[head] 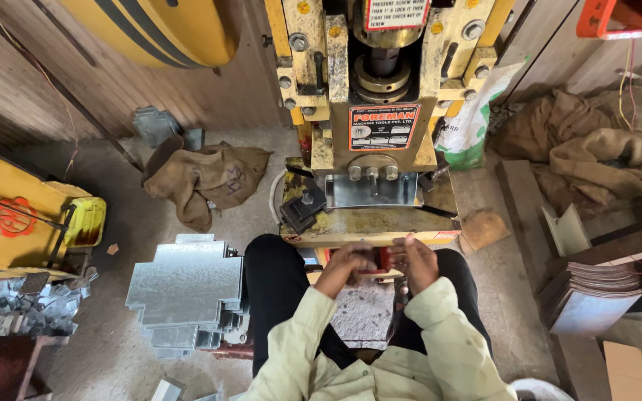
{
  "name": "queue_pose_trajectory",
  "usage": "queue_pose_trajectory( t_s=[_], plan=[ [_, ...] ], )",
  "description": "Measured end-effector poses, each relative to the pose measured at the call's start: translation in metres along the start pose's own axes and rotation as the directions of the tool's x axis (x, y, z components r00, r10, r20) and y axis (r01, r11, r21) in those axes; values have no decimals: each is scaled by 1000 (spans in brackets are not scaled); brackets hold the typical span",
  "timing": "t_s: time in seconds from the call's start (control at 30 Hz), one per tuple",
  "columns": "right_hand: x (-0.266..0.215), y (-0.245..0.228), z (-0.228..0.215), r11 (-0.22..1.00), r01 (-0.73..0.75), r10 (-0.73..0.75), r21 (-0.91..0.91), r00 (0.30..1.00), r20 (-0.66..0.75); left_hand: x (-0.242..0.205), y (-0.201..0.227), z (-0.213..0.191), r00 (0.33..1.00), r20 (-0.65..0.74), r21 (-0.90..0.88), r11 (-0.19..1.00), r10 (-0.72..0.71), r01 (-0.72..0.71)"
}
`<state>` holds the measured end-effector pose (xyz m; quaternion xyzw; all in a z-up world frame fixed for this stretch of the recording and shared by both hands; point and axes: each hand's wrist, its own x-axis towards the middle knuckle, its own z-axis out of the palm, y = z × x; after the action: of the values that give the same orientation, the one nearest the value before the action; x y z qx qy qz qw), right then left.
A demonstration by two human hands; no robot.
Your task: The person repeatedly picks up flat metal sheets from a stack, places them into a hydraulic press machine, and operates the press to shape them. After each press cycle, the person removes the shaped metal piece and places it on a growing pile of finished items.
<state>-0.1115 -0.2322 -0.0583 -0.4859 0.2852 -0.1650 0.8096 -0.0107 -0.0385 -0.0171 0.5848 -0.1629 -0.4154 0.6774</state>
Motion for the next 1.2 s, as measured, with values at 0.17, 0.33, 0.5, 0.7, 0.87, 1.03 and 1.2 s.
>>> queue_pose_trajectory(
  t_s=[0.17,0.33,0.5,0.7,0.87,1.03,1.2],
  plan=[
    [4,2,-29,995,16,-8,98,997,-79,55,23,13,989,-89,-326,942,-114,79],
    [4,-5,-33,979,-17,5,205,998,60,70,29,27,985,20,-524,837,-171,156],
    [-31,-67,2,912,-164,134,377,985,104,2,37,7,963,108,-161,951,-248,263],
    [-42,-99,27,964,-10,-64,266,962,267,3,33,-18,981,-137,-599,801,-135,26],
    [-31,-75,51,906,299,-308,301,951,-18,-8,17,-16,988,-77,-616,772,136,-154],
    [-19,-54,45,974,213,-222,83,967,129,6,3,-9,905,-323,-49,950,276,-307],
    [20,-37,30,930,343,-334,-132,939,81,35,-11,-26,768,-436,305,880,468,-363]
  ],
)
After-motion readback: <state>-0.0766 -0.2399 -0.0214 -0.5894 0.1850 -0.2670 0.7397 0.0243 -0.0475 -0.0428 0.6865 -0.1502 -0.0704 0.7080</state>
